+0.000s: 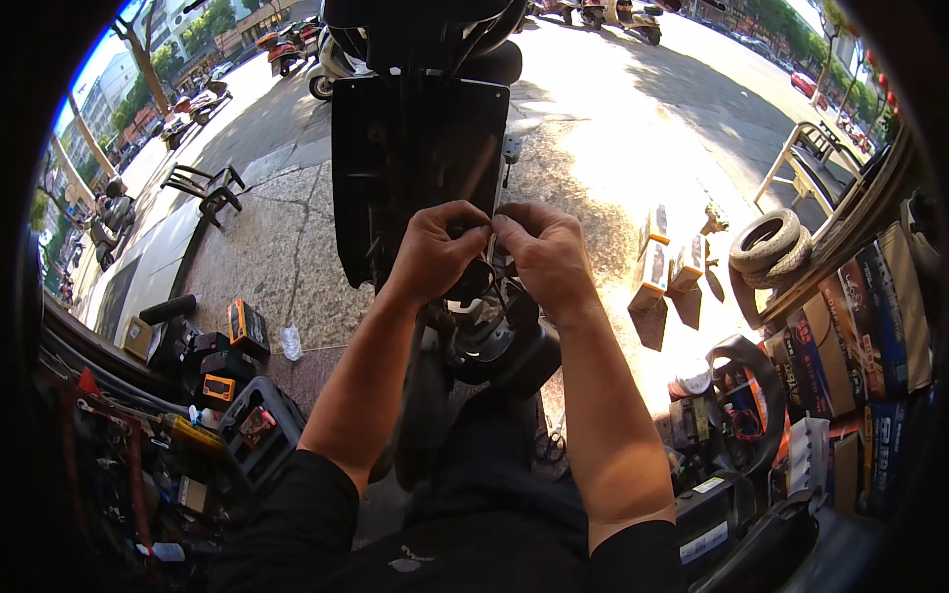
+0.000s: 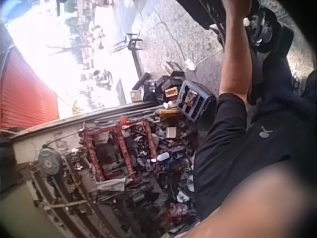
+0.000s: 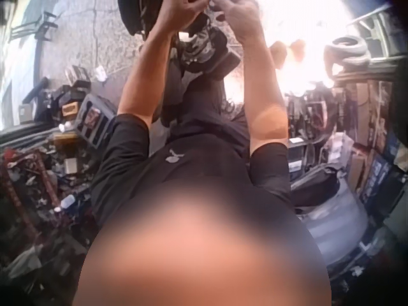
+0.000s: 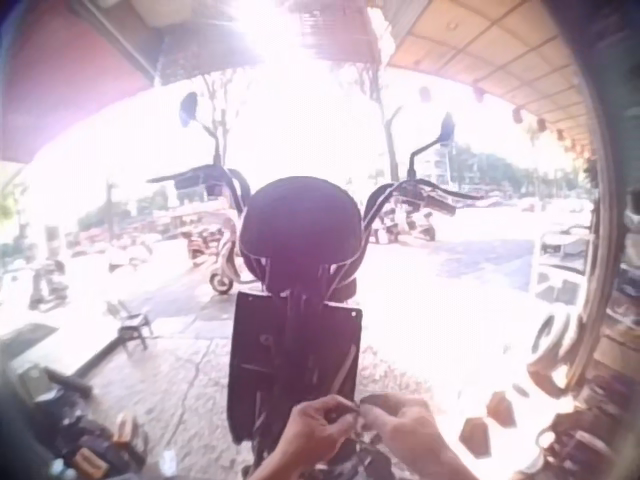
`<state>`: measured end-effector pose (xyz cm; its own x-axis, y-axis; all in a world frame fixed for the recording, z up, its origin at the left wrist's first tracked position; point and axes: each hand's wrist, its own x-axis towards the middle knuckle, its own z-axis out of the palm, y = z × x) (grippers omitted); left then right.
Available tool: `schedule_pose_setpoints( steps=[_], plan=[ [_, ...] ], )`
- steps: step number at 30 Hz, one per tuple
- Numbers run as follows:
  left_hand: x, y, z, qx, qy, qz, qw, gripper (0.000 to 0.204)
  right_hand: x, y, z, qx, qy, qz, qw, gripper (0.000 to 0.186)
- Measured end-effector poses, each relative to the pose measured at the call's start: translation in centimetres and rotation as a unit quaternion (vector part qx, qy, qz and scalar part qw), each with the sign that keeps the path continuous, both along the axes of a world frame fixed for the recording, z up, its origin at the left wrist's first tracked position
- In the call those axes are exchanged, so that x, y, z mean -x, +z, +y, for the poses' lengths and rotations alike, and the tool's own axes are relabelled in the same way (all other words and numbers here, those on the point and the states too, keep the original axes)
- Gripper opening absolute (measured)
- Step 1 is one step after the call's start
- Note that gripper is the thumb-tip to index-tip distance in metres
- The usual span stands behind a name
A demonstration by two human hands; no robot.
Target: The person retrieves a small box from a shelf, opens it, and removes a component. They then work on the front fork area of a scooter, using pliers to cut and adjust wires or cables near the handlebar stem.
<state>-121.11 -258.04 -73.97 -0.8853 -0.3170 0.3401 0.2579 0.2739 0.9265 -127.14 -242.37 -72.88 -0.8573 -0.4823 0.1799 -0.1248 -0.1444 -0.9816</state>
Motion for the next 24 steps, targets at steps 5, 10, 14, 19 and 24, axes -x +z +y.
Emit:
schedule_pose_setpoints(
  steps=[5,10,14,19,24],
  plan=[
    [-0.1,0.0,-0.4,0.001,0.002,0.005,1.0,0.011,0.1,0.2,-2.6,-0.079,-0.053,0.061,0.994,0.019],
    [-0.2,-0.1,-0.3,0.005,0.011,0.025,1.0,0.008,1.0,-1.0,-3.1,-0.077,-0.065,0.091,0.991,0.022],
    [0.0,0.0,0.2,0.057,0.058,0.01,0.997,0.009,-0.1,-1.5,-4.3,-0.112,-0.178,0.157,0.965,0.022],
    [0.3,-0.1,0.4,0.092,0.077,0.043,0.992,0.009,-0.7,-1.7,-5.0,-0.139,-0.258,0.16,0.943,0.024],
    [0.6,-0.3,0.5,0.088,0.08,0.038,0.992,0.01,0.0,-2.6,-5.4,-0.102,-0.247,0.065,0.961,0.025]
  ],
)
